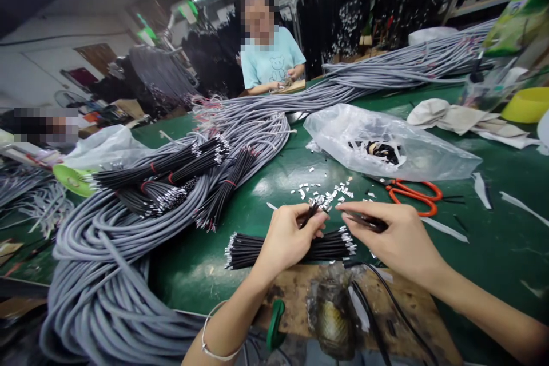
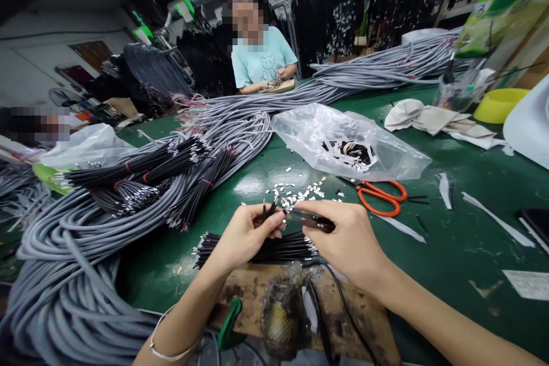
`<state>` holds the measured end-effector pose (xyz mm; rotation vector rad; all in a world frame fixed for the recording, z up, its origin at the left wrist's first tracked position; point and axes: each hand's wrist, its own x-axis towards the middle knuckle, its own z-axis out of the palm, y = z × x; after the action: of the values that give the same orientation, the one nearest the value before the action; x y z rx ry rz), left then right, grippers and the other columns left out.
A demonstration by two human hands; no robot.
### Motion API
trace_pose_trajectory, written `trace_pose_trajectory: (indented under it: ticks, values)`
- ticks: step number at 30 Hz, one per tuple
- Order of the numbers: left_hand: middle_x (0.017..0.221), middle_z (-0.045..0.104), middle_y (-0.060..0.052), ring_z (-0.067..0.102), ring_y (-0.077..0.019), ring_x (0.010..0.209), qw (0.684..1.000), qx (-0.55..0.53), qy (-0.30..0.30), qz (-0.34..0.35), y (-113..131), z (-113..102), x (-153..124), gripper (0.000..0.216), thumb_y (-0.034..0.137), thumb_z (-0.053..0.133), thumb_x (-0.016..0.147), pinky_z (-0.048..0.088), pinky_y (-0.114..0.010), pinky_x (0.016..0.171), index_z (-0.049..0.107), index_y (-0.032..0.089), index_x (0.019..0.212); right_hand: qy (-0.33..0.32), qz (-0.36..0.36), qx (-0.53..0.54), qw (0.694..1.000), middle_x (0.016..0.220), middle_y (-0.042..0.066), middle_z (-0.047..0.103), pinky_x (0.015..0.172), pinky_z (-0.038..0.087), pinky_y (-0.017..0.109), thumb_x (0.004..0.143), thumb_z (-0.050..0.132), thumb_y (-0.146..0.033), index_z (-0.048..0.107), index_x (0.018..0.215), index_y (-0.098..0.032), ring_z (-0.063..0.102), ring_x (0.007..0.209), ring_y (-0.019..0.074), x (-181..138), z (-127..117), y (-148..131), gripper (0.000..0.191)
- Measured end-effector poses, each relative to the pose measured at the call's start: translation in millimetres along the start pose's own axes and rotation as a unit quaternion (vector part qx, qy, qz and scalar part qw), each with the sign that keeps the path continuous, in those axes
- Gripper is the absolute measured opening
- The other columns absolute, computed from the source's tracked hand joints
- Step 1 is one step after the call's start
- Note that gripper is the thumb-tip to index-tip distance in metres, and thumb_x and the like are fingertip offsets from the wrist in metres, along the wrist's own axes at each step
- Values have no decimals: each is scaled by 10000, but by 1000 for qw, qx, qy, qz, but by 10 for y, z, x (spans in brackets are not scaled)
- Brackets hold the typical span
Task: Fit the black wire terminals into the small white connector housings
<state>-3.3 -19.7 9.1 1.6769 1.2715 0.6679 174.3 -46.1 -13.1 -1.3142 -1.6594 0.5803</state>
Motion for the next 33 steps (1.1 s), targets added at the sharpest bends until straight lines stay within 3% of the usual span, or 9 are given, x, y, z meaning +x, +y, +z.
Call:
trace_pose_trajectory:
  ticks: [3, 7, 10, 18, 23, 26, 33]
  values:
    - [577, 609, -36, 567, -135, 535, 999, 1, 44, 2, -3, 34, -4, 229, 323, 594, 790, 433, -211, 514, 640, 108, 726, -10, 37, 5, 999, 789, 8, 724, 583, 529, 251, 759, 585, -191, 722, 929, -194, 642, 594, 148, -16, 51, -30, 219]
    - [564, 554, -9, 496, -101, 482, 996, -28, 86, -1, 29, 77, -31, 225, 320, 643, 734, 388, -199, 461, 606, 112, 660, -6, 27, 26, 999, 982, 36, 705, 737, 529, 282, 789, 578, -260, 685, 1039, -192, 658, 821, 181, -24, 85, -36, 280]
    - [554, 507, 6, 453, -88, 463, 996, -31, 87, -6, 41, 92, -57, 262, 345, 647, 723, 361, -199, 438, 575, 116, 618, -14, 12, 37, 999, 1014, 45, 687, 798, 506, 303, 828, 554, -333, 660, 1094, -205, 633, 898, 189, -32, 82, -37, 314]
    - [545, 530, 4, 433, -89, 509, 989, -33, 144, 18, 79, 102, -89, 275, 289, 695, 667, 382, -212, 506, 513, 131, 535, -24, -15, 35, 999, 754, 11, 651, 608, 465, 246, 874, 523, -313, 687, 1033, -205, 580, 651, 124, -69, 68, -79, 253]
    - [549, 578, -5, 468, -89, 506, 988, -48, 149, 15, 82, 113, -94, 251, 259, 711, 654, 409, -206, 519, 534, 128, 532, -15, -31, 15, 999, 857, 13, 693, 644, 468, 249, 877, 520, -292, 697, 1007, -234, 621, 745, 140, -88, 82, -46, 227]
    - [562, 602, -6, 515, -89, 508, 989, -67, 127, 14, 82, 85, -92, 211, 251, 711, 672, 427, -185, 505, 580, 121, 570, -16, -31, 1, 999, 858, 8, 699, 655, 472, 254, 874, 524, -289, 701, 996, -244, 633, 780, 150, -94, 74, -38, 220]
    - [535, 608, -18, 552, -97, 464, 993, -117, -2, 17, 132, 15, -71, 214, 281, 616, 773, 450, -187, 478, 616, 109, 645, 6, -28, 33, 999, 824, -2, 703, 680, 480, 242, 853, 555, -267, 718, 942, -237, 636, 764, 140, -58, 16, -58, 188]
